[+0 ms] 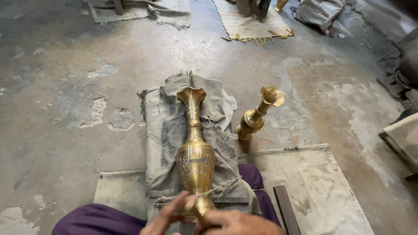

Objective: The person sits on the workshop floor holding a brass vase against a cloth pad. They position a chisel on the vase's decorated surface and strike it with a wooden mallet, repositioning the chisel repeatedly to engrave ornamental patterns into the brass.

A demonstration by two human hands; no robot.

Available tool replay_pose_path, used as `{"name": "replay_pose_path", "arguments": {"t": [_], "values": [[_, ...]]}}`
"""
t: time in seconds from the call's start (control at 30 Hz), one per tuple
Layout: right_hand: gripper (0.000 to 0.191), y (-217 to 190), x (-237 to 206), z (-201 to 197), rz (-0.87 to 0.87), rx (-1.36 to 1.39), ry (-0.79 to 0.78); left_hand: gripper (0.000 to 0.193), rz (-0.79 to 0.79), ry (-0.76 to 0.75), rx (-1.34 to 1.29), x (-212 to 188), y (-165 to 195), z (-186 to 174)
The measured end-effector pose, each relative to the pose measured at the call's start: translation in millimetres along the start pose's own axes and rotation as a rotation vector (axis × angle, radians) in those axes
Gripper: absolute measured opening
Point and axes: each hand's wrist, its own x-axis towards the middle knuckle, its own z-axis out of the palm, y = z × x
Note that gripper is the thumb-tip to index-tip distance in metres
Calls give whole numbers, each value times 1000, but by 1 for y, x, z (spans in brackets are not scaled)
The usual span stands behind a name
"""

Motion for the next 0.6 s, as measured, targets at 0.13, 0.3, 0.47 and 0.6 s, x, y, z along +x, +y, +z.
{"name": "replay_pose_path", "arguments": {"t": [0.13,0.3,0.47,0.6], "values": [[27,32,-8,31,354,266,3,35,-123,70,-305,8,21,35],[38,27,-16,46,480,-407,481,39,-512,596,-246,18,41,-11],[37,34,-3,45,223,-719,639,61,-571,790,-148,52,66,-21],[32,48,-3,50,281,-676,621,75,-571,665,-145,81,90,-22]]}}
